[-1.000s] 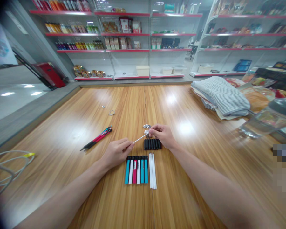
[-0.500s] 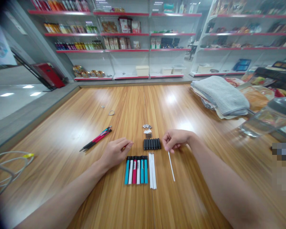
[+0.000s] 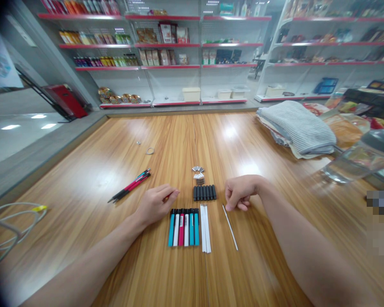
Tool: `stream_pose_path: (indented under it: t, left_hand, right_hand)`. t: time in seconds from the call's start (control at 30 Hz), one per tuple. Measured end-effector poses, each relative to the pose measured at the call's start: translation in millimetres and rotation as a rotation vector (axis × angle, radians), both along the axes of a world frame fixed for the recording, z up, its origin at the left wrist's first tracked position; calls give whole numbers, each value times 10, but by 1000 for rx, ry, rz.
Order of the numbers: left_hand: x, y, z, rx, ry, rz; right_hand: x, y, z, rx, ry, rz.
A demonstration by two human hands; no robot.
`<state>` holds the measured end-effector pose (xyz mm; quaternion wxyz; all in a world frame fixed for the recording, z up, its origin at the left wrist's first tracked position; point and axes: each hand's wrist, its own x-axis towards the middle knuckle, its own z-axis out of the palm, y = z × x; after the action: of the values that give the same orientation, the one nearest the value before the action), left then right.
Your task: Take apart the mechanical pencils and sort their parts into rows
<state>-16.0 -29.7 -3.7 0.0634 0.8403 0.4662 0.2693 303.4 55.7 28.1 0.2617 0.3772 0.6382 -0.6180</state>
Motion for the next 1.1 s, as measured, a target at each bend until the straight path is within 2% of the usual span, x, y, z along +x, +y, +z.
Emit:
stream_pose_path:
  t: [0.13, 0.4, 1.1]
  left_hand:
    - [2, 2, 3, -9, -8, -11]
    - [-2, 17, -37, -1, -11, -3]
    - [-3, 16, -30, 2, -19, -20]
  right_hand:
    - [-108, -77, 21, 45, -164, 89]
    - [-268, -158, 57, 150, -259, 155]
    - [-464, -336, 71, 257, -237, 14]
